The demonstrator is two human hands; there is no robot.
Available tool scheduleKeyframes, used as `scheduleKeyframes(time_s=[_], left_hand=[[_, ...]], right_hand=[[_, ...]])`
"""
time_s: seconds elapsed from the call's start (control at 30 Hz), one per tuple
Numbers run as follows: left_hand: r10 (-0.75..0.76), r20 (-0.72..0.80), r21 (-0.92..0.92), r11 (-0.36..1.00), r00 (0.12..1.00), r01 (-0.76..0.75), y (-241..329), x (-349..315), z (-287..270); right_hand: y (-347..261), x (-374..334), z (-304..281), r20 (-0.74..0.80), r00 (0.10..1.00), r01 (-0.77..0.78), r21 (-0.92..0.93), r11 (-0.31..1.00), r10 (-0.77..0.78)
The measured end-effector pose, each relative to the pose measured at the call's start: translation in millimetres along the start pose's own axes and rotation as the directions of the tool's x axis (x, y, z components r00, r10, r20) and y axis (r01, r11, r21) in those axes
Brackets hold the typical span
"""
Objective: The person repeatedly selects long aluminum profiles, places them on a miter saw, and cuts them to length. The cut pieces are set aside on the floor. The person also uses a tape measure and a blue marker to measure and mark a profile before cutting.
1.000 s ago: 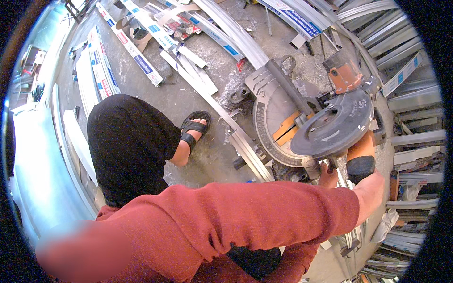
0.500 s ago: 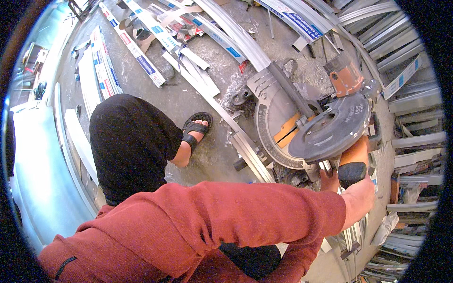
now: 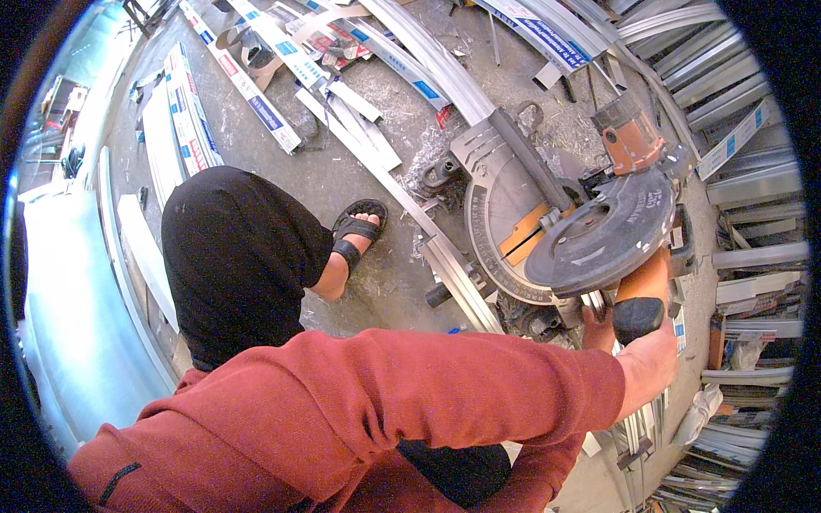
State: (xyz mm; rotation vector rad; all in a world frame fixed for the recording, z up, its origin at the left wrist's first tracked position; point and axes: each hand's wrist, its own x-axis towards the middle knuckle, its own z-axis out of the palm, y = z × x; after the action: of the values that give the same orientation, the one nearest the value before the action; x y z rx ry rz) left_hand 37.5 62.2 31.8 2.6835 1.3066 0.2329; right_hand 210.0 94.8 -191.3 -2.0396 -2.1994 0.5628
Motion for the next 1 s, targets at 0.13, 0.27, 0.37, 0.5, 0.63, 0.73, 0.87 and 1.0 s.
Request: scheduleKeyframes(time_s=[0.13,0.27,0.37,0.5,0.63,0.73,0.87,1.0], left_hand=[[-0.001,-0.011,0.024,1.0,1.0,0.002,-4,-12,-5],[-0.008,0.001,0.063,0.998,1.0,0.008,-6,-22,-12],[0.062,0.046,0.101,0.993,0.997,-0.067,-10,-25,-10],[0.019,0.073,0.24,0.97,0.997,-0.036,-2,-14,8],[-0.232,0.162,0.86,0.509,0.959,-0.022,26,18,79],[-0.292,0.13,0.972,0.225,0.948,-0.064,35,26,99],[-0.19,0.09,0.702,0.709,0.978,0.073,25,7,64],[-0.205,0.059,0.795,0.602,0.977,0.078,25,9,75]], right_hand=[[-11,-5,-6,0.007,1.0,-0.022,0.022,1.0,0.022],[-6,2,-6,0.049,0.999,-0.005,0.001,1.0,0.005],[-8,-1,-7,0.03,0.999,-0.013,-0.006,1.0,0.013],[-7,-1,-6,0.035,0.999,-0.009,-0.004,1.0,0.01],[-8,2,-4,0.033,0.999,0.006,-0.014,1.0,-0.005],[-5,-1,-5,0.023,1.0,-0.006,-0.023,1.0,0.006],[4,-4,-2,0.016,1.0,-0.026,-0.018,0.999,0.027],[-4,-1,-1,0.014,1.0,-0.004,-0.02,1.0,0.004]])
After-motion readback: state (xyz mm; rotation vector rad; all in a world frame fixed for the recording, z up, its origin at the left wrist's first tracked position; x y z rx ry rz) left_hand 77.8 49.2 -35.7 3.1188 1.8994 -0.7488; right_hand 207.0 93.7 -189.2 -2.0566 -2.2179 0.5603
